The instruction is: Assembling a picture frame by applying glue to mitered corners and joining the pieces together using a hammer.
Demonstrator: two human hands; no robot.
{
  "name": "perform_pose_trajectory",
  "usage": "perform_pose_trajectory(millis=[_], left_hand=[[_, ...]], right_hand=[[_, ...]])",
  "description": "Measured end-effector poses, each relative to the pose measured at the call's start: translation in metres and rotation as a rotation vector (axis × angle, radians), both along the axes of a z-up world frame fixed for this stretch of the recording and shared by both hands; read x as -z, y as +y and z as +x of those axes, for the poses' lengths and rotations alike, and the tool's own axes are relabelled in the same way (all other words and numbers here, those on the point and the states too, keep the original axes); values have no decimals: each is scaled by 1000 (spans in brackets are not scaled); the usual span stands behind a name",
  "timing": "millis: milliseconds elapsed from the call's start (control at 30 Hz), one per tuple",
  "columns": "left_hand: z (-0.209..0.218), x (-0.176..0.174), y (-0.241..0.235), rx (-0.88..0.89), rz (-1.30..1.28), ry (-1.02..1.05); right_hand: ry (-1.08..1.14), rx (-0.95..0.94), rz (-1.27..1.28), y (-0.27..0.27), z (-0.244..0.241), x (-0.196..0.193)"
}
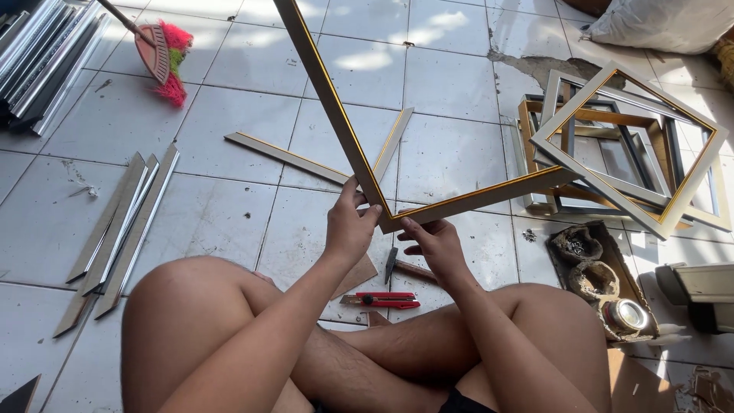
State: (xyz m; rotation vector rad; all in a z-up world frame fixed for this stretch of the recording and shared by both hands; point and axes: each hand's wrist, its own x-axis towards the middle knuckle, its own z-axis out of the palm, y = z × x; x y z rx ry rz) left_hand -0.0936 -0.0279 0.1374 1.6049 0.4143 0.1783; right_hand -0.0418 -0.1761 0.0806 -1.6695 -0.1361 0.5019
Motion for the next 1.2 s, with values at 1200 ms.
perform_pose_trajectory(millis=[1200], left_hand=[[57,105,5,14,635,-62]], right_hand=[[-377,-268,-402,8,48,-29]])
